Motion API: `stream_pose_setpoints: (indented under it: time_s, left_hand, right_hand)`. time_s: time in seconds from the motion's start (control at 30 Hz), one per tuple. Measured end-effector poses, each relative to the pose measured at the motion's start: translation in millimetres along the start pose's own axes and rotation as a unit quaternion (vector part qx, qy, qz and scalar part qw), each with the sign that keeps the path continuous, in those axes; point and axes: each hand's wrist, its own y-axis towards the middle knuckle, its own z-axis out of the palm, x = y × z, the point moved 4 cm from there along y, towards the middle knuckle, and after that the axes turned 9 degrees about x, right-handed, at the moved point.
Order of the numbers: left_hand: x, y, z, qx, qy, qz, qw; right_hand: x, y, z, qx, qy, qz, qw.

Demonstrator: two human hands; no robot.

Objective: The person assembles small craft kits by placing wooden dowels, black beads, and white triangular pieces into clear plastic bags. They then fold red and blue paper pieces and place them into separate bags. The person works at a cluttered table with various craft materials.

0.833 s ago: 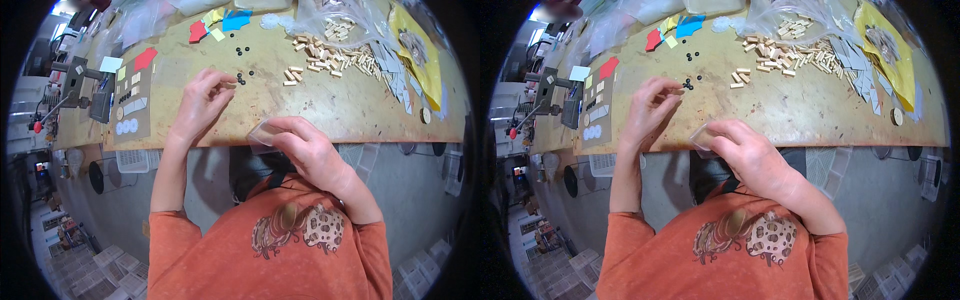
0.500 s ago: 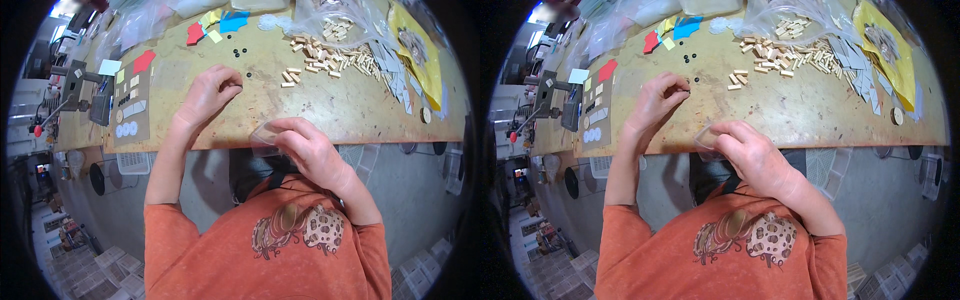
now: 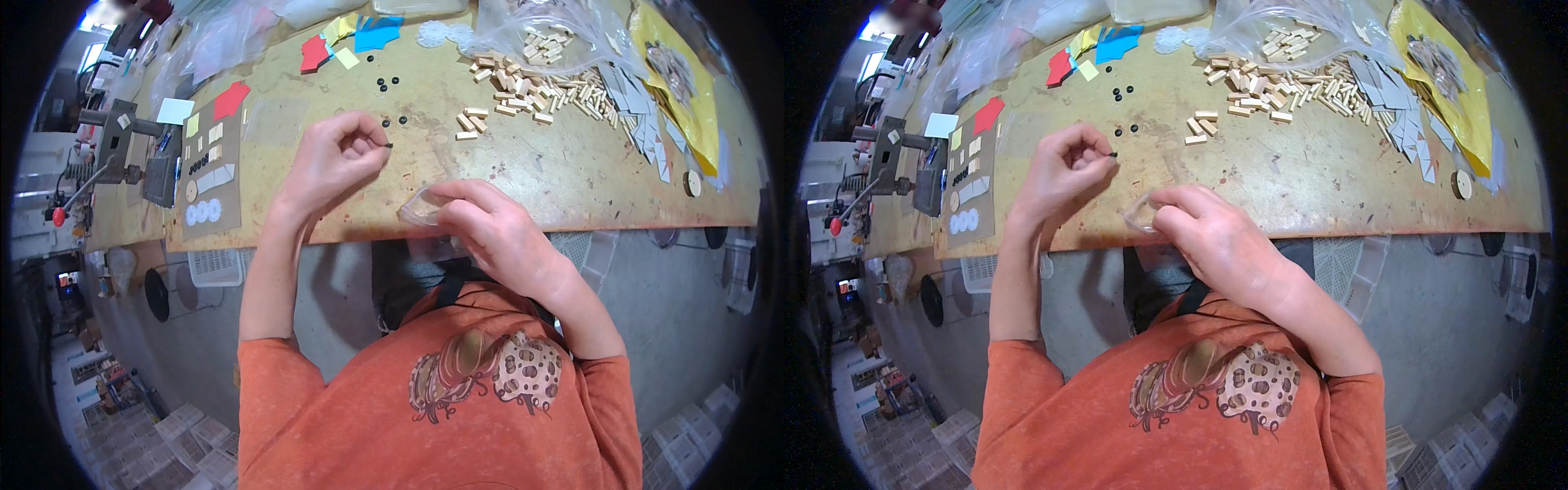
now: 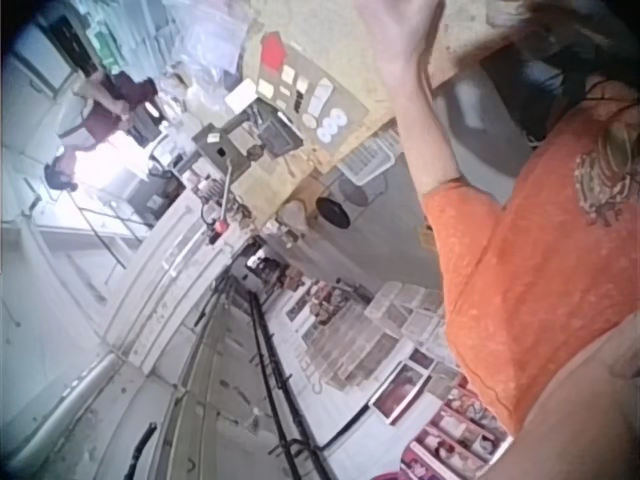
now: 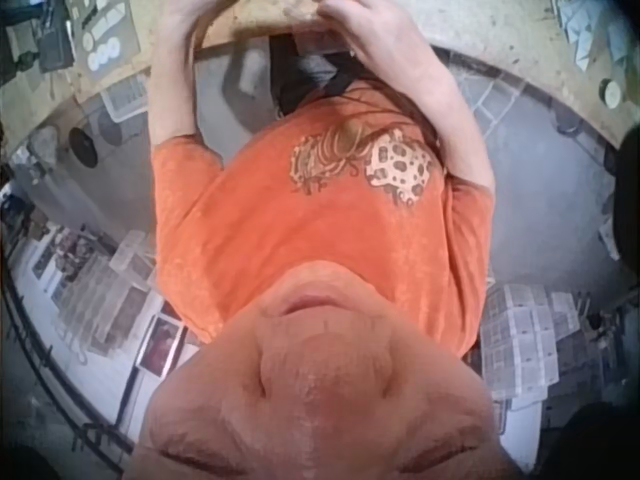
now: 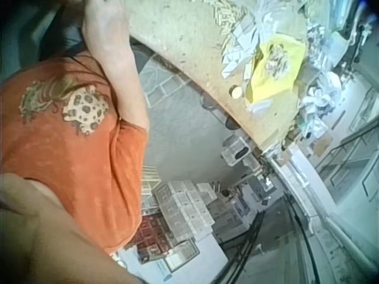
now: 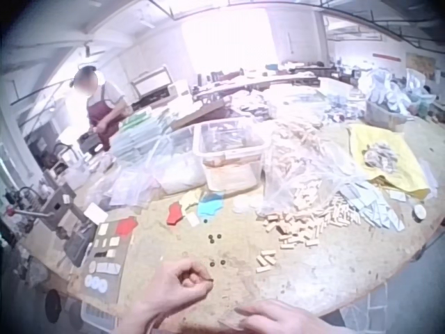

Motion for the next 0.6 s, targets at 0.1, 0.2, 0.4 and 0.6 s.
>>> stream_pose_setpoints:
  time_s: [0.1,0.2,0.4,0.6]
  left_hand:
    - [-27,-25,18,0.051,-0.083,0.025,0.995]
    - [-50,-36,30,0.036,0.138,0.221,0.965]
    - [-51,-35,30,0.037,0.246,0.264,0.932]
    - [-22,43,-15,-0.089,0.191,0.174,0.962]
  right_hand:
    - [2,5,1,0.007,-0.004,0.001,1.0]
    - [8,11,0,0.017,0.013,0.001,1.0]
    - [7,10,0,0.024,0.011,-0.005,1.0]
    - [0,2,0,0.012,0.003,0.005,1.0]
